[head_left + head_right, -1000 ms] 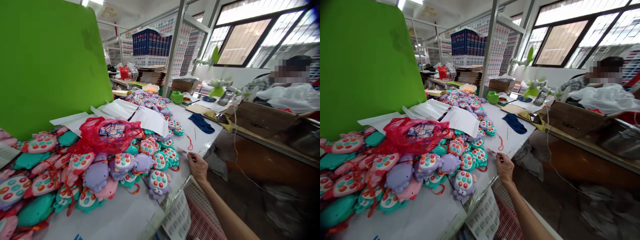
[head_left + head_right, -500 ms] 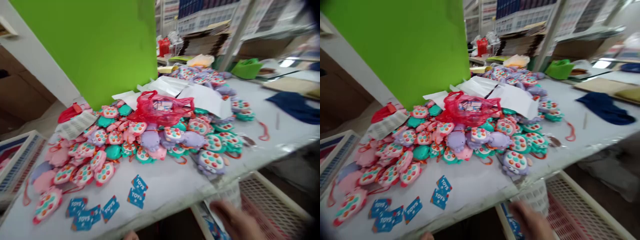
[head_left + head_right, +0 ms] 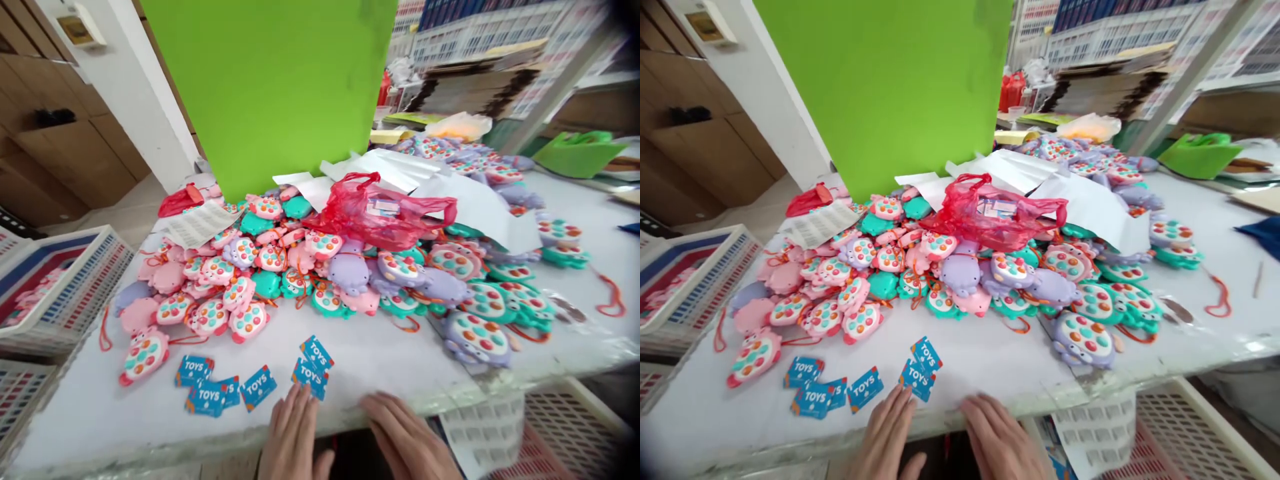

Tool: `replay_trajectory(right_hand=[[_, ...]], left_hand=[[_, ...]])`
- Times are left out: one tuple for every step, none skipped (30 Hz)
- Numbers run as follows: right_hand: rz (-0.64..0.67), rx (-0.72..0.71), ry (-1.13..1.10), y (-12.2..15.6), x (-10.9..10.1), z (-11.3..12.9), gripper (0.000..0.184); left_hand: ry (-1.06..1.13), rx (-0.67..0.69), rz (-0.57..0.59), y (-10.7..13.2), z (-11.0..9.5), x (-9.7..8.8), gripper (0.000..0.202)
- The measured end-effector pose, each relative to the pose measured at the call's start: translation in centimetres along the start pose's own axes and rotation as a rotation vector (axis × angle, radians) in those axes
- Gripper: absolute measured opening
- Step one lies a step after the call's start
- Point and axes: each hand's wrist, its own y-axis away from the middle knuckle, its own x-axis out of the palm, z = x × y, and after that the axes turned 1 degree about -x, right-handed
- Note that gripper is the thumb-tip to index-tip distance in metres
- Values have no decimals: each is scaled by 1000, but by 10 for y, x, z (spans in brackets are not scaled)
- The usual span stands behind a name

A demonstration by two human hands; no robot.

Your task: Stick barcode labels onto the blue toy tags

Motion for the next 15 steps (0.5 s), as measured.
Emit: replay_trajectory(right_hand=[[-36, -43, 40, -14, 3, 2, 35], [-48, -76, 75, -27, 9, 4, 41], [-39, -96, 103, -39, 15, 4, 45], [-6, -108, 120, -48, 21, 4, 47], [45, -124, 126, -55, 25, 3, 47], [98, -140, 125, -60, 28, 1, 45], [150, -156, 117, -64, 28, -1, 42], [191, -174, 105, -65, 25, -4, 39], [225, -186, 89, -66, 20, -7, 35], [250, -195, 72, -65, 14, -11, 31], [271, -200, 58, -63, 6, -14, 27], [283, -198, 48, -61, 0, -17, 24], [282, -187, 44, -59, -6, -20, 22], [270, -169, 43, -57, -11, -21, 21], [250, -149, 43, -56, -13, -21, 21]], left_hand=[[-38, 28, 34, -7, -2, 3, 37], [-75, 33, 70, -11, -3, 6, 41], [-105, 21, 106, -12, -4, 10, 45], [-126, 8, 134, -12, -4, 13, 49], [-143, -3, 157, -10, -4, 16, 53], [-158, -10, 175, -6, -3, 18, 56], [-171, -10, 186, -2, -2, 20, 59], [-181, -7, 194, 2, -1, 21, 60], [-189, -2, 197, 5, -1, 22, 61], [-196, -2, 197, 8, -1, 23, 62], [-203, -12, 197, 10, -2, 23, 62], [-211, -31, 192, 11, -3, 22, 64], [-219, -58, 187, 12, -6, 22, 65], [-228, -94, 180, 11, -8, 20, 68], [-236, -129, 172, 10, -10, 19, 70]])
